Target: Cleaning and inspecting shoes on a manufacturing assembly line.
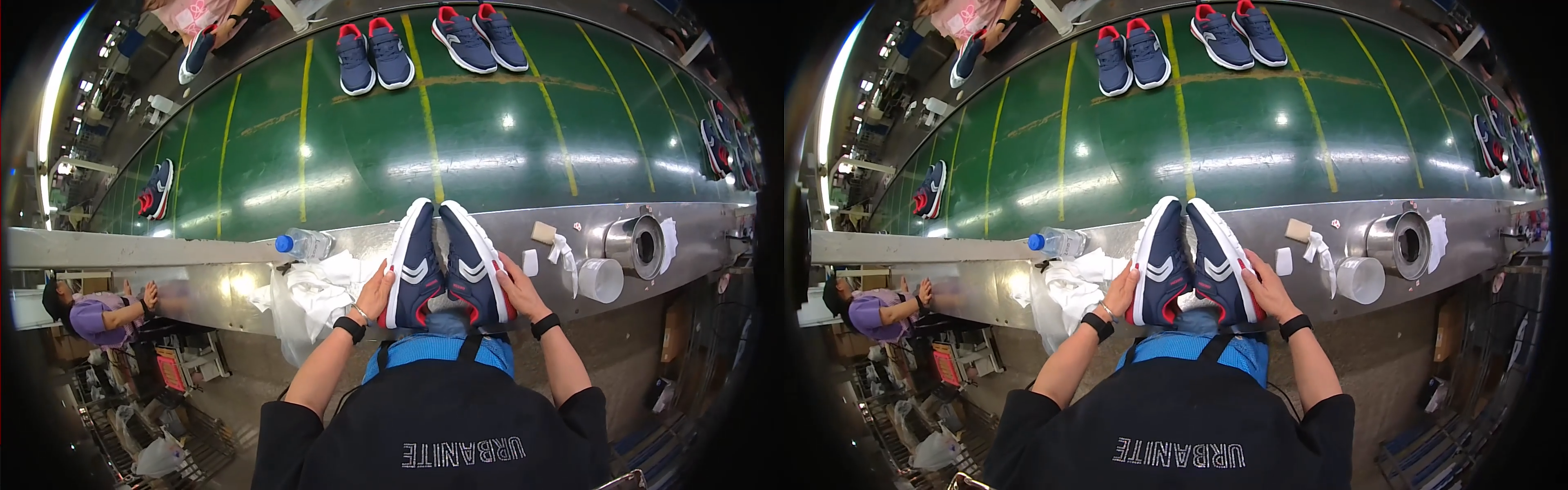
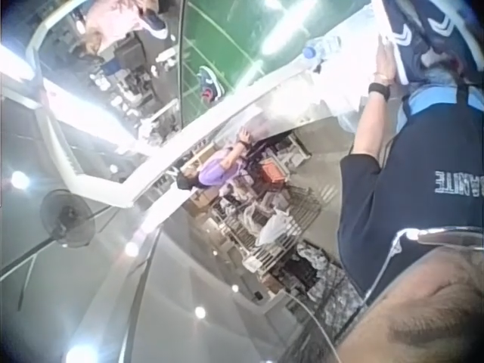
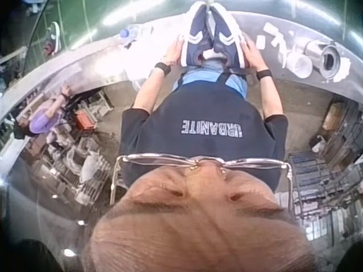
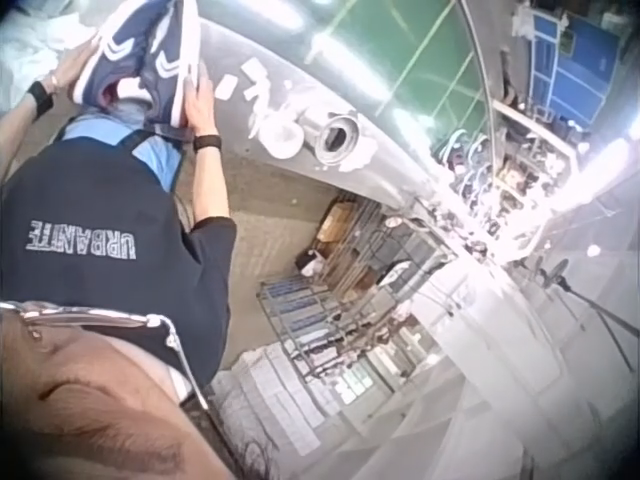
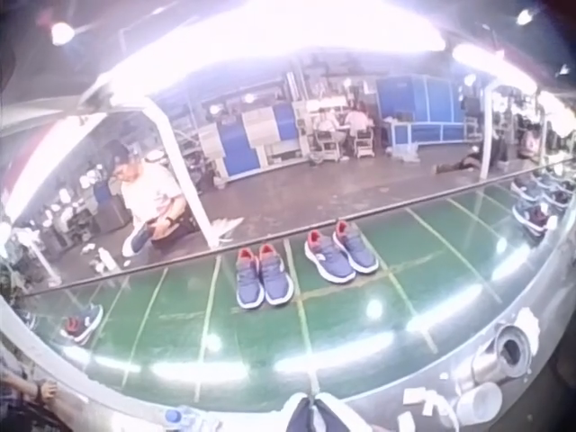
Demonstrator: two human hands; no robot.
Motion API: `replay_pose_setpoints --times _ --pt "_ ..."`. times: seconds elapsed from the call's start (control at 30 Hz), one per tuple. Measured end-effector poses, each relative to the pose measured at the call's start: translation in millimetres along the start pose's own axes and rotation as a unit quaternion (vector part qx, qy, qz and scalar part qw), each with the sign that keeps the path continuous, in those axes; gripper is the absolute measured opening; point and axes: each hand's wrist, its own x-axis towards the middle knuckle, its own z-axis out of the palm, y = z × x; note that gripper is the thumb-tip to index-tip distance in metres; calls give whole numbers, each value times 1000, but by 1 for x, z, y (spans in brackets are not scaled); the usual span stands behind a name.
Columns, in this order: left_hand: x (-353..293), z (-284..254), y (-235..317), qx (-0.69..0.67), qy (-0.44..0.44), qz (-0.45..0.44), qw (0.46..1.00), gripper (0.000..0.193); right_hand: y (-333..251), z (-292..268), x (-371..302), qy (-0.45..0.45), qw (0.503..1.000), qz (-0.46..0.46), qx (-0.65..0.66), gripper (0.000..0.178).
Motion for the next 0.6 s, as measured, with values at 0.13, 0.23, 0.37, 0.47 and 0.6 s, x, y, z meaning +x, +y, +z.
replay_pose_setpoints --times 0.13,0.23,0.37,0.47,0.6 --pt "4 -9 15 -78 -21 -39 996 62 -4 -3 -3 7 993 37 110 52" --pt "0 -14 24 -128 -4 -97 987 66 -32 -9 -6 -8 975 75 207 56" --pt "7 -10 17 -209 21 -159 965 71 -19 -14 0 -2 966 107 234 61" --pt "6 -12 33 -293 35 -183 938 72 -30 -12 2 16 957 102 272 68" --pt "8 -14 39 -325 47 -177 928 72 -40 -11 2 35 948 118 294 67"
